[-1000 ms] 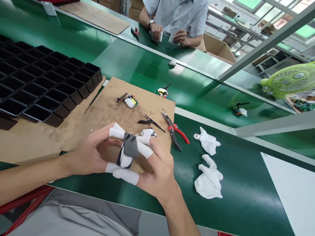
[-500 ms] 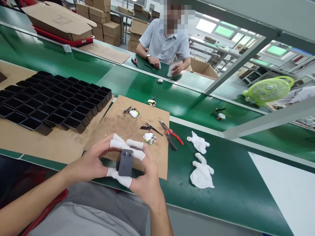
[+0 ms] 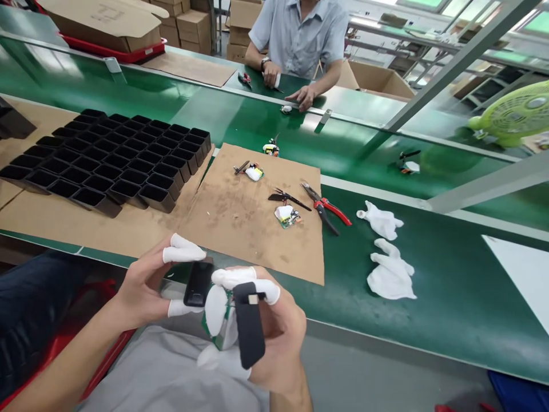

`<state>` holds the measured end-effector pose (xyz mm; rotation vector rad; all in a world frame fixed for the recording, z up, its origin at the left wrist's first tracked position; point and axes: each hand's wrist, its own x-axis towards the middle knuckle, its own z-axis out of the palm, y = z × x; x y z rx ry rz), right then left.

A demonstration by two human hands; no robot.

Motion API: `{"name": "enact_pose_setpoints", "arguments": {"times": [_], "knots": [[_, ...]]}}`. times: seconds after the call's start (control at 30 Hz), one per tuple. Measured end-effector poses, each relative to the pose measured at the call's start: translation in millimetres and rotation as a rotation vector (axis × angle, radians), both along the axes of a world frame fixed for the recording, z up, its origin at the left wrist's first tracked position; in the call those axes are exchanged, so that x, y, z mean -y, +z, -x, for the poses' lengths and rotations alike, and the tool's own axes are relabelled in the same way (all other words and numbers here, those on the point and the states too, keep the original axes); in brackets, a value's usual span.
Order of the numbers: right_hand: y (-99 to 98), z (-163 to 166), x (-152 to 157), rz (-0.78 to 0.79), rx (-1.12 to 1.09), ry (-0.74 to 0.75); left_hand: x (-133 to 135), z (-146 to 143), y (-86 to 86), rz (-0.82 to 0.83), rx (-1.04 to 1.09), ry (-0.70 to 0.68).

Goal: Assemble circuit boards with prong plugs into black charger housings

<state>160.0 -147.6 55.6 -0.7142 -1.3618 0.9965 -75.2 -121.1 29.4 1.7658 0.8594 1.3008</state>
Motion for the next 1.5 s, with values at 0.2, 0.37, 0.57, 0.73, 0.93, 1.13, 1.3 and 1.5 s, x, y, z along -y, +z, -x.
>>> {"name": "enact_pose_setpoints", "arguments": {"times": [0.2, 0.37, 0.57, 0.73, 0.93, 1.13, 1.3, 1.5], "knots": [[3.0, 10, -5, -0.047, 0.079, 0.05, 1, -6, 2.7, -0.08, 0.046, -0.032], [8.2, 8, -7, -0.062, 0.119, 0.049, 2, -7, 3.7, -0.091, 0.041, -0.043], [16.0, 8, -10, -0.027, 0.114, 0.097, -1, -8, 2.1, -0.091, 0.039, -0.03], [15.3, 5, -10, -0.029, 0.154, 0.084, -1, -10, 3.0, -0.101, 0.042, -0.03], [14.1, 2, -8, -0.031, 0.224, 0.03, -1, -15, 6.2, -0.083, 0.049, -0.03], [12.9, 0, -8, -0.034, 0.263, 0.026, -2, -16, 1.1, -0.072, 0.068, -0.045], [11.2, 0, -10, -0.043, 0.246, 0.036, -1, -16, 0.2, -0.068, 0.079, -0.061], [11.4, 1, -11, -0.024, 0.229, 0.048, -1, -17, 1.4, -0.059, 0.081, -0.052]]}}
